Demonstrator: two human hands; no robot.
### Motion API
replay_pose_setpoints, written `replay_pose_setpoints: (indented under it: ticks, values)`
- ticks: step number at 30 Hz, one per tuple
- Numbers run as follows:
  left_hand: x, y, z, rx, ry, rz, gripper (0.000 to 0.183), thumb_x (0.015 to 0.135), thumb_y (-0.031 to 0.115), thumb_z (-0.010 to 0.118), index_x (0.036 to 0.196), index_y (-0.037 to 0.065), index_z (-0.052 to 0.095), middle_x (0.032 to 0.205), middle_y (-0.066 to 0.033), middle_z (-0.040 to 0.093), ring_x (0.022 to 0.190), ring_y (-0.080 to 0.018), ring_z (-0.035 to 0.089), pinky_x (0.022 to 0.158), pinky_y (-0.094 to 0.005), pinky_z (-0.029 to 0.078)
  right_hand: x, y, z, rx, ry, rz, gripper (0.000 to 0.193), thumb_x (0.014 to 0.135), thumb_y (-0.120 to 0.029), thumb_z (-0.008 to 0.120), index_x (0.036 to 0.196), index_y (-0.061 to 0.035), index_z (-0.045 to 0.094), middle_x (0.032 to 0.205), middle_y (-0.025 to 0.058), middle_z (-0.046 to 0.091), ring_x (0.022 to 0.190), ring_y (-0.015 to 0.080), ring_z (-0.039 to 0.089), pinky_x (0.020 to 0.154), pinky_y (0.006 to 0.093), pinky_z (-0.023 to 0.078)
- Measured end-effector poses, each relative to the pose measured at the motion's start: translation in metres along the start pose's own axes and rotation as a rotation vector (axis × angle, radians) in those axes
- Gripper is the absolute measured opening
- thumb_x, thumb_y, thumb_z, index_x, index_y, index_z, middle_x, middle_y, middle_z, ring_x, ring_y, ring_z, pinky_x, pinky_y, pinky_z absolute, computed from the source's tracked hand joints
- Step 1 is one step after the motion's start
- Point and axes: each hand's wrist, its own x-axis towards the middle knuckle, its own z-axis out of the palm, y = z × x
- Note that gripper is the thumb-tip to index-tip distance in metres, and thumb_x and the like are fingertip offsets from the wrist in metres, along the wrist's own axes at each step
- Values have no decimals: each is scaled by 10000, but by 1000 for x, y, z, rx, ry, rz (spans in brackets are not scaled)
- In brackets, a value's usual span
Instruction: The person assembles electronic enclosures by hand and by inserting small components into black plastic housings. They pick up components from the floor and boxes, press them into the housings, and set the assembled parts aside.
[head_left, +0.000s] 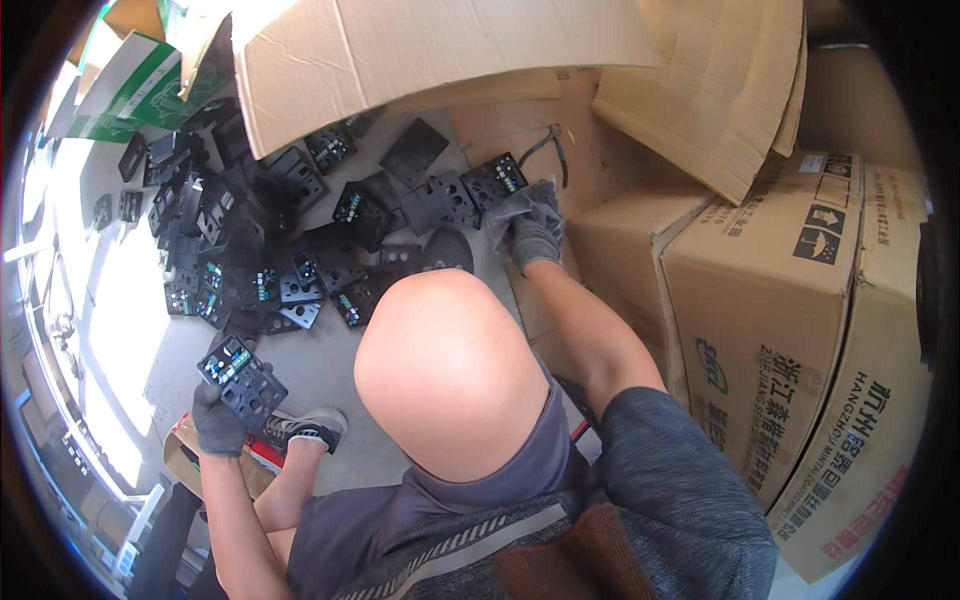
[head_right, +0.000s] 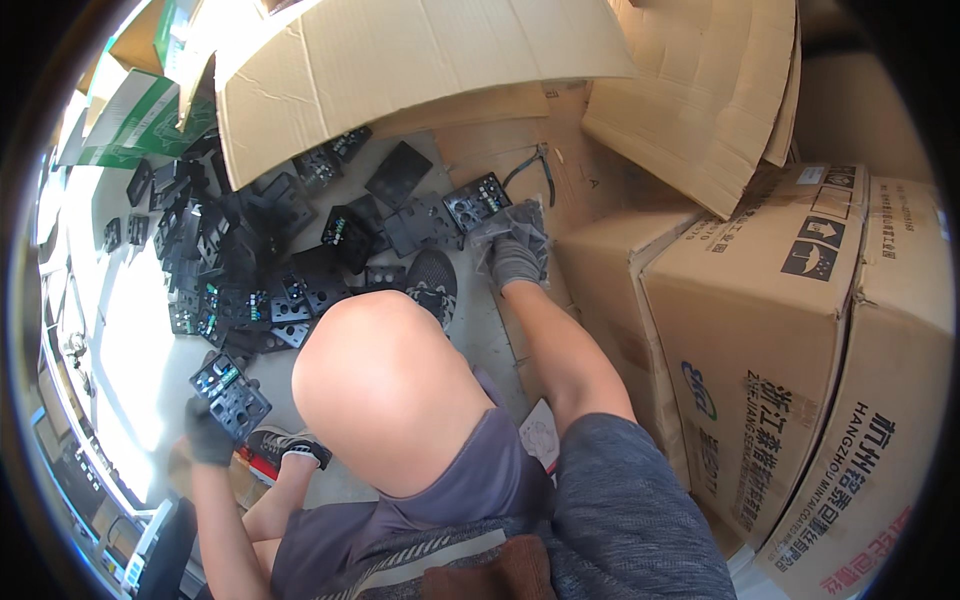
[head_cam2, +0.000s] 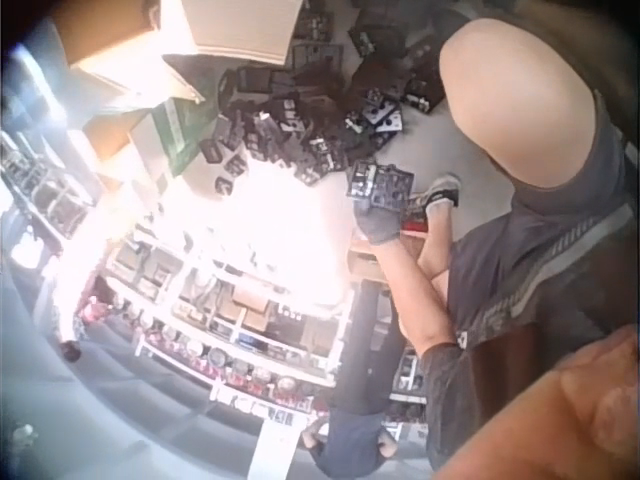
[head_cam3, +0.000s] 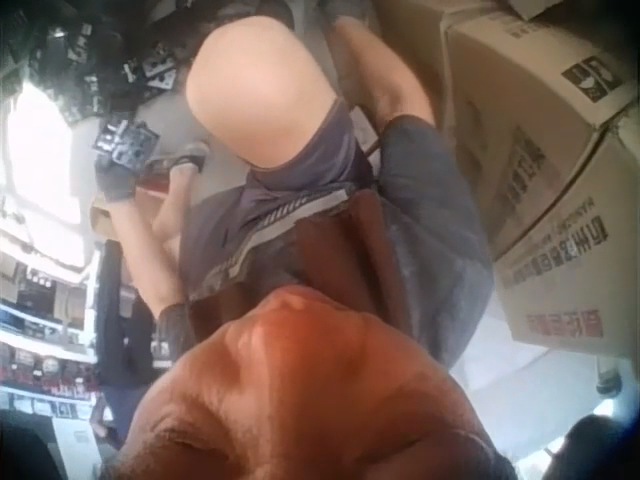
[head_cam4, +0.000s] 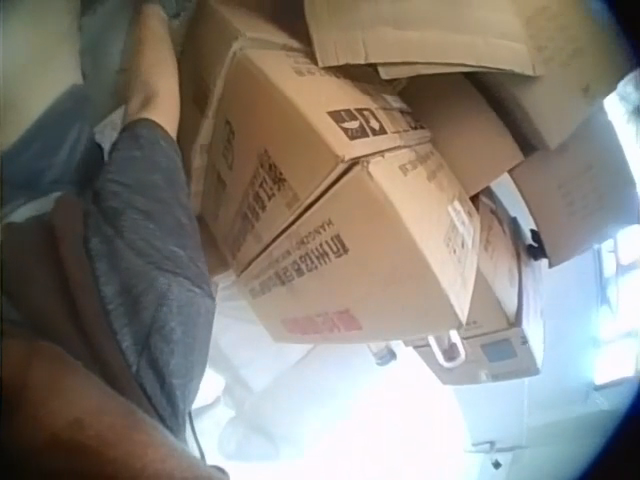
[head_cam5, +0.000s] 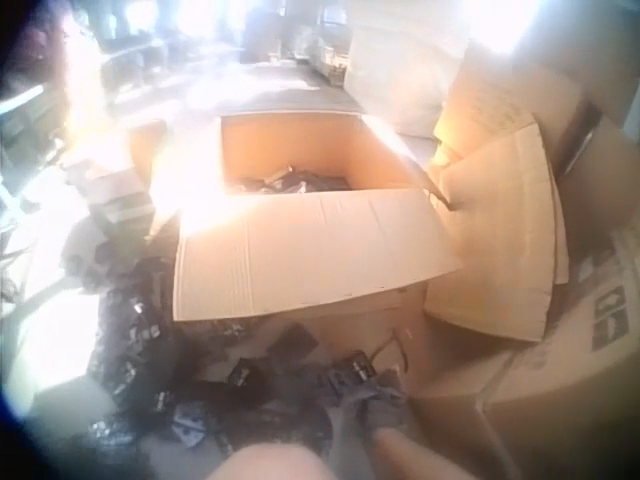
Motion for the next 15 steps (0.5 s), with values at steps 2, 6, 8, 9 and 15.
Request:
replay_pose_setpoints:
  ticks: [2, 6, 8, 9, 15]
  values:
    - [-42, 26, 11, 37, 88, 173, 905, 683, 181, 762, 1499, 27, 402, 1346, -201, 593, 1133, -366, 663, 1011, -524, 546, -32, -58, -19, -183, -59, -259, 397, 936, -229, 668, 1289, -55, 617, 1127, 128, 669, 978, 266, 628, 877, 350, 523]
    - [-85, 49, 10, 61, 113, 286, 870, 669, 167, 786, 1448, 7, 433, 1261, -174, 630, 1091, -337, 676, 959, -473, 578, -51, -135, -124, 550, -378, 331, 373, 893, -198, 727, 1206, -21, 629, 1095, 126, 702, 852, 236, 676, 757, 367, 567]
    - [-101, 59, 28, 203, 47, 376, 821, 695, 222, 786, 1413, 1, 455, 1160, -118, 645, 1031, -265, 685, 904, -384, 585, -52, -159, -160, 1126, -559, 263, 305, 915, -185, 716, 1163, -26, 635, 985, 93, 684, 738, 155, 637, 652, 298, 546]
    - [-110, 64, 45, 191, 44, 408, 821, 695, 222, 786, 1413, 1, 455, 1160, -118, 645, 1031, -265, 685, 904, -384, 585, -53, -184, -178, 1121, -563, 227, 305, 915, -185, 716, 1163, -26, 635, 985, 93, 684, 738, 155, 637, 652, 298, 546]
    - [-153, 79, 92, 404, -8, 583, 648, 799, 324, 712, 1329, 0, 527, 1161, -76, 588, 1087, -192, 613, 952, -323, 512, -98, -366, -264, 1244, -939, -401, 284, 950, -130, 662, 1209, -31, 597, 974, 127, 691, 854, 219, 710, 749, 349, 592]
